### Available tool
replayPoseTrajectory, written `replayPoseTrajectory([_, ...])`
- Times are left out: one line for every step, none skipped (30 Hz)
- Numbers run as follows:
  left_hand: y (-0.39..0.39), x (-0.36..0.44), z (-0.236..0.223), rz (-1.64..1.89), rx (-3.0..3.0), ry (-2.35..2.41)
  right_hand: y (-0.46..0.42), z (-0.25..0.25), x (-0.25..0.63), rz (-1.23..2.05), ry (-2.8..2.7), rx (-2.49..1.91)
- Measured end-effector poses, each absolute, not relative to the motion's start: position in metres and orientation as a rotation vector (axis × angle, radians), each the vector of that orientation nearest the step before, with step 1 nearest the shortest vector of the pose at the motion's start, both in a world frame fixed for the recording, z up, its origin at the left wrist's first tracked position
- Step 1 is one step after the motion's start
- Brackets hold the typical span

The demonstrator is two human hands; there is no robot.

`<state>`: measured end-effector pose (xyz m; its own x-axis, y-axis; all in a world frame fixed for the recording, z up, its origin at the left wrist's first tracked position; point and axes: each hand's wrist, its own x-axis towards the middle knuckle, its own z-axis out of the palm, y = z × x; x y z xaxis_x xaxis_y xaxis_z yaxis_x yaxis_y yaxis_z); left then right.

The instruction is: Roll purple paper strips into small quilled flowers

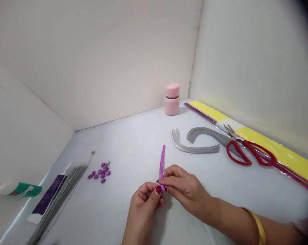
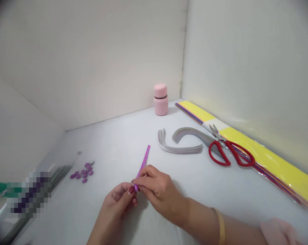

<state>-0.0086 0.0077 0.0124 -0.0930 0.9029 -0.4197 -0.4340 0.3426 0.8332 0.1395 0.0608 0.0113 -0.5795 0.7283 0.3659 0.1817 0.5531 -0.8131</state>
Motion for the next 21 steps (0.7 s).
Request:
replayPoseTrajectory([0.0077,-0.0077,0.0122,1.202,0.518,1.173,0.0611,0.0114,0.1398,0.987,-2.069,-0.731])
replayPoseTrajectory([0.0077,-0.0070,0.0115,1.198,0.521,1.163,0.0611,0.0114,0.1399,0.998,-2.057,-0.731])
replayPoseTrajectory([0.0075,-0.0063,0.0105,1.199,0.525,1.160,0.0610,0.0114,0.1399,1.006,-2.039,-0.731])
replayPoseTrajectory([0.0070,-0.0058,0.0092,1.209,0.535,1.162,0.0607,0.0117,0.1397,1.016,-2.022,-0.731])
replayPoseTrajectory([0.0064,-0.0054,0.0080,1.228,0.554,1.176,0.0603,0.0121,0.1394,1.030,-2.009,-0.727])
replayPoseTrajectory([0.0057,-0.0051,0.0070,1.251,0.579,1.200,0.0598,0.0126,0.1389,1.049,-2.000,-0.721])
replayPoseTrajectory([0.0048,-0.0049,0.0066,1.278,0.609,1.234,0.0593,0.0133,0.1384,1.077,-1.995,-0.717])
replayPoseTrajectory([0.0040,-0.0049,0.0068,1.304,0.641,1.271,0.0588,0.0140,0.1378,1.109,-1.992,-0.714])
replayPoseTrajectory([0.0032,-0.0048,0.0076,1.313,0.669,1.303,0.0583,0.0148,0.1371,1.143,-1.985,-0.714])
replayPoseTrajectory([0.0027,-0.0048,0.0087,1.314,0.688,1.327,0.0579,0.0155,0.1365,1.180,-1.972,-0.718])
replayPoseTrajectory([0.0023,-0.0047,0.0101,1.311,0.700,1.339,0.0575,0.0162,0.1359,1.218,-1.950,-0.725])
replayPoseTrajectory([0.0023,-0.0046,0.0116,1.312,0.705,1.342,0.0573,0.0168,0.1353,1.262,-1.924,-0.736])
replayPoseTrajectory([0.0024,-0.0043,0.0128,1.323,0.703,1.342,0.0572,0.0174,0.1349,1.310,-1.891,-0.748])
replayPoseTrajectory([0.0027,-0.0040,0.0139,1.345,0.698,1.343,0.0571,0.0178,0.1344,1.361,-1.852,-0.757])
replayPoseTrajectory([0.0031,-0.0036,0.0146,1.363,0.694,1.341,0.0572,0.0182,0.1341,1.414,-1.811,-0.759])
replayPoseTrajectory([0.0035,-0.0033,0.0150,1.379,0.693,1.344,0.0573,0.0183,0.1337,1.466,-1.773,-0.754])
replayPoseTrajectory([0.0038,-0.0030,0.0153,1.385,0.694,1.348,0.0575,0.0183,0.1334,1.514,-1.735,-0.748])
replayPoseTrajectory([0.0039,-0.0028,0.0154,1.382,0.696,1.354,0.0577,0.0179,0.1329,1.552,-1.700,-0.741])
replayPoseTrajectory([0.0038,-0.0027,0.0153,1.373,0.700,1.362,0.0579,0.0174,0.1325,1.581,-1.672,-0.739])
replayPoseTrajectory([0.0035,-0.0025,0.0152,1.359,0.705,1.369,0.0581,0.0166,0.1321,1.600,-1.652,-0.745])
replayPoseTrajectory([0.0031,-0.0023,0.0149,1.354,0.708,1.381,0.0582,0.0157,0.1316,1.610,-1.639,-0.758])
